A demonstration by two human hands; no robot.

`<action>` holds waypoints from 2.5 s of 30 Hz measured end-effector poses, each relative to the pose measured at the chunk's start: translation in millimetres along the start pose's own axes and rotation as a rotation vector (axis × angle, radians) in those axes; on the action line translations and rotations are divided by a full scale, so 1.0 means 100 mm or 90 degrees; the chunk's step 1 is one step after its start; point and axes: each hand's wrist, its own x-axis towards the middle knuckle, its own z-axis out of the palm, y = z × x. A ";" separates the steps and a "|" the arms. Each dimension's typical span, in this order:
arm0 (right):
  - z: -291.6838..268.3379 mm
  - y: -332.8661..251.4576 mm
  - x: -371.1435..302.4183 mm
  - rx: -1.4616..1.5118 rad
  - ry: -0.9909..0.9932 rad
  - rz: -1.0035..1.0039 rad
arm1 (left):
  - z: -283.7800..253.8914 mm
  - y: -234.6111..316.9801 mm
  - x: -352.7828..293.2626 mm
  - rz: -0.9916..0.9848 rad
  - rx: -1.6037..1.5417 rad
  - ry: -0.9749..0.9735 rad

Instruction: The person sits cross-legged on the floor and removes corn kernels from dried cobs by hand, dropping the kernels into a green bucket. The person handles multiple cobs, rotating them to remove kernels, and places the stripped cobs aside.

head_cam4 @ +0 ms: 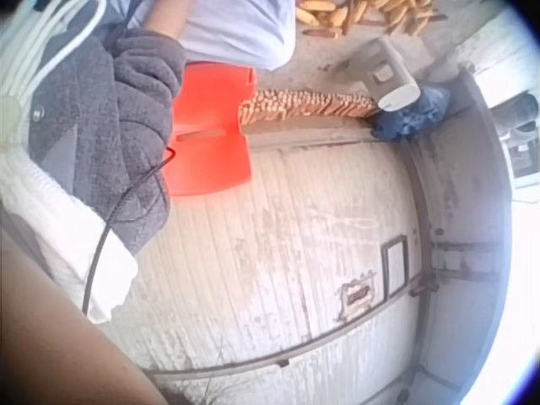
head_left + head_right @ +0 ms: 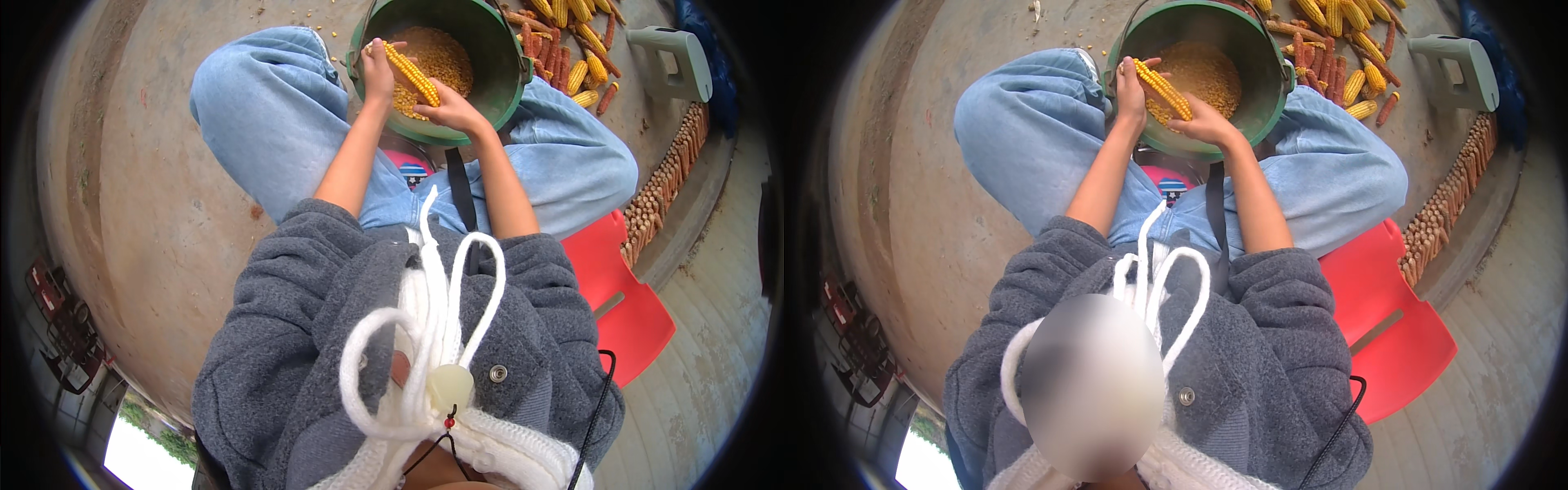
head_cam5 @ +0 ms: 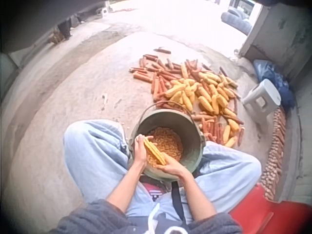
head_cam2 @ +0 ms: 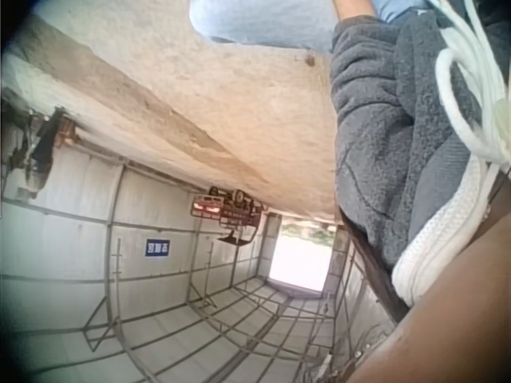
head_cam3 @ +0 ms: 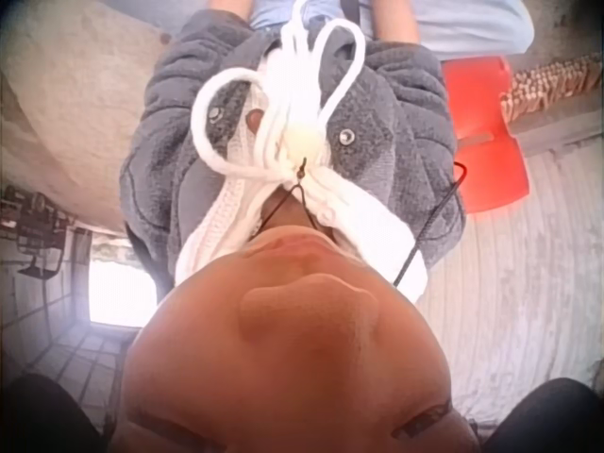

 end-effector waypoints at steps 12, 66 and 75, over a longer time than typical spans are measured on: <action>-0.20 -0.17 -0.18 0.352 -0.207 -0.016 | 0.00 0.03 0.00 -0.027 -0.061 -0.014; -0.03 -0.13 -0.05 0.255 -0.016 -0.034 | -0.05 -0.05 0.03 -0.113 -0.291 0.007; 0.07 0.01 0.02 0.138 0.092 -0.073 | 0.03 -0.07 -0.05 -0.074 -0.240 -0.006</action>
